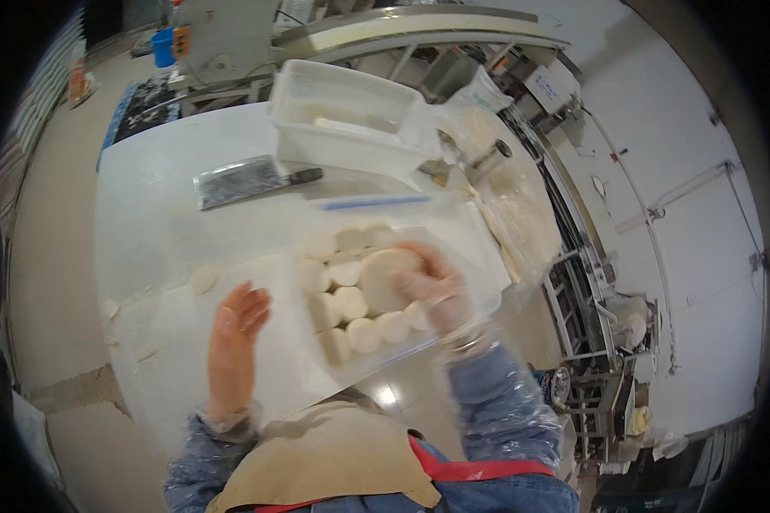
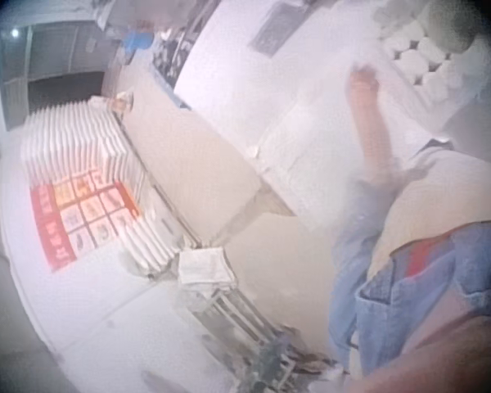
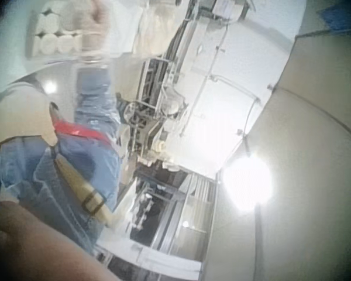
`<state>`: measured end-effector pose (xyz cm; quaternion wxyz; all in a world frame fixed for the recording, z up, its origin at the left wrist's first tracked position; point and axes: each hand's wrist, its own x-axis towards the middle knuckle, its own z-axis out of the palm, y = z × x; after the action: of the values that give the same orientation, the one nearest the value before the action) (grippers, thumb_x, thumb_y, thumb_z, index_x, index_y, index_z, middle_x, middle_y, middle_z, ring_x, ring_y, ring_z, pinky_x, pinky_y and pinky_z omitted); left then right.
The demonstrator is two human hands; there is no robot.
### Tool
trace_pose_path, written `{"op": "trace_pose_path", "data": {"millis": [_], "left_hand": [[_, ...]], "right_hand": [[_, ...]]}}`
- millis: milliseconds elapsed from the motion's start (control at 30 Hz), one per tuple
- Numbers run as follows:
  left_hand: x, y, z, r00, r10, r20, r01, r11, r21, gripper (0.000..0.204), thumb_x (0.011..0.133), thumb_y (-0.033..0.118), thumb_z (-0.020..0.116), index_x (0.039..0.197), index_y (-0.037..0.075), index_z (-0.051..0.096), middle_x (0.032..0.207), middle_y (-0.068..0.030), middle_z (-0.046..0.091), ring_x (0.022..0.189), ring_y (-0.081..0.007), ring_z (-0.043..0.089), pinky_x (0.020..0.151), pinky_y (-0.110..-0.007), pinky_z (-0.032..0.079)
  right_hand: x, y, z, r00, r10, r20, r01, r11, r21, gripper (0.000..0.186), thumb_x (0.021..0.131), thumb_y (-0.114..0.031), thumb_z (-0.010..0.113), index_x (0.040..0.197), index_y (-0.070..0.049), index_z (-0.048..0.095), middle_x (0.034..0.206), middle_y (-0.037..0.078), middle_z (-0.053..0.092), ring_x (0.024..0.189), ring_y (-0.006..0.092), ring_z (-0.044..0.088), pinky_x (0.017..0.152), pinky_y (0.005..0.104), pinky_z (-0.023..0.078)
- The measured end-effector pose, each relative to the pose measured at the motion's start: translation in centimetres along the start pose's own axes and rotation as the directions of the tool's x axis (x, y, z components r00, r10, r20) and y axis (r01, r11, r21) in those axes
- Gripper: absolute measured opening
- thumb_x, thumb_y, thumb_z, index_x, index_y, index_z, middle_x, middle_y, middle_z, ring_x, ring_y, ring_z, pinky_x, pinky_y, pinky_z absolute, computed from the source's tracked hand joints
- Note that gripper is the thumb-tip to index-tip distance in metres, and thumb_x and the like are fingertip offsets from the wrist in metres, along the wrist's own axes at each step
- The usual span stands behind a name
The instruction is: The person repeatedly picks up small, round, white dough discs from a table and stacks them into a clear plastic container. The person also moves the container to a different location and returns to continue stacking.
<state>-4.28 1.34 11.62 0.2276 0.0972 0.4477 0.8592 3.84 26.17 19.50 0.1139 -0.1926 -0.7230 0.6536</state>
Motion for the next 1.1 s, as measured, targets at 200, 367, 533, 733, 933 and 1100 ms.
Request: {"op": "trace_pose_path", "data": {"millis": [200, 367, 533, 733, 933, 1100], "left_hand": [[1.9, -4.5, 3.9, 0.957, 0.052, -0.286, 0.049, 0.941, 0.336, 0.041, 0.094, 0.029, 0.04, 0.122, 0.0, 0.045, 0.115, -0.0106, 0.052, 0.11, -0.0191, 0.047, 0.096, -0.034, 0.035], [2.7, -7.0, 7.3, 0.837, 0.227, -0.497, -0.003, 0.911, 0.412, 0.035, 0.094, 0.022, 0.04, 0.12, -0.001, 0.046, 0.113, -0.0102, 0.053, 0.108, -0.0184, 0.048, 0.097, -0.034, 0.035], [1.3, -6.6, 7.9, 0.731, 0.372, -0.572, -0.039, 0.86, 0.509, 0.033, 0.093, 0.02, 0.041, 0.119, 0.0, 0.047, 0.11, -0.0088, 0.054, 0.105, -0.0165, 0.048, 0.095, -0.033, 0.036], [1.0, -7.2, 7.5, 0.726, 0.348, -0.593, -0.024, 0.875, 0.484, 0.032, 0.093, 0.019, 0.042, 0.117, 0.0, 0.048, 0.108, -0.0084, 0.054, 0.104, -0.0168, 0.049, 0.094, -0.033, 0.037], [0.2, -6.4, 5.4, 0.719, 0.36, -0.595, -0.049, 0.88, 0.473, 0.03, 0.092, 0.018, 0.043, 0.116, 0.0, 0.049, 0.109, -0.0089, 0.053, 0.102, -0.0168, 0.05, 0.093, -0.033, 0.038], [-0.9, -5.4, 2.9, 0.648, 0.355, -0.674, -0.013, 0.89, 0.456, 0.026, 0.092, 0.015, 0.044, 0.112, 0.0, 0.051, 0.105, -0.0088, 0.055, 0.1, -0.0166, 0.051, 0.092, -0.032, 0.04]], "right_hand": [[3.9, 6.4, -16.1, 0.903, 0.421, -0.086, -0.424, 0.906, -0.015, 0.044, 0.082, -0.007, 0.062, 0.123, -0.002, 0.047, 0.108, 0.008, 0.058, 0.097, 0.0168, 0.056, 0.084, 0.0279, 0.048], [7.6, 15.2, -16.6, 0.782, 0.584, 0.219, -0.599, 0.801, 0.002, 0.046, 0.08, -0.009, 0.065, 0.122, -0.003, 0.048, 0.107, 0.008, 0.058, 0.097, 0.0163, 0.055, 0.083, 0.0274, 0.047], [8.6, 17.9, -15.8, 0.754, 0.624, 0.205, -0.618, 0.78, -0.1, 0.044, 0.076, -0.014, 0.069, 0.116, -0.005, 0.053, 0.103, 0.005, 0.059, 0.087, 0.0118, 0.056, 0.074, 0.0268, 0.047], [7.9, 17.2, -15.1, 0.88, 0.448, 0.159, -0.312, 0.797, -0.518, 0.028, 0.079, -0.017, 0.066, 0.103, -0.004, 0.058, 0.095, 0.005, 0.06, 0.085, 0.0114, 0.057, 0.072, 0.0253, 0.047], [6.6, 12.5, -14.2, 0.934, -0.062, 0.353, 0.304, 0.661, -0.686, 0.021, 0.079, -0.017, 0.066, 0.09, -0.002, 0.057, 0.09, 0.008, 0.061, 0.079, 0.0096, 0.056, 0.069, 0.0247, 0.046], [6.1, 8.6, -9.8, 0.88, 0.404, 0.251, -0.299, 0.88, -0.369, 0.024, 0.079, -0.014, 0.063, 0.098, -0.003, 0.053, 0.092, 0.006, 0.059, 0.079, 0.0125, 0.056, 0.07, 0.0267, 0.047]]}}
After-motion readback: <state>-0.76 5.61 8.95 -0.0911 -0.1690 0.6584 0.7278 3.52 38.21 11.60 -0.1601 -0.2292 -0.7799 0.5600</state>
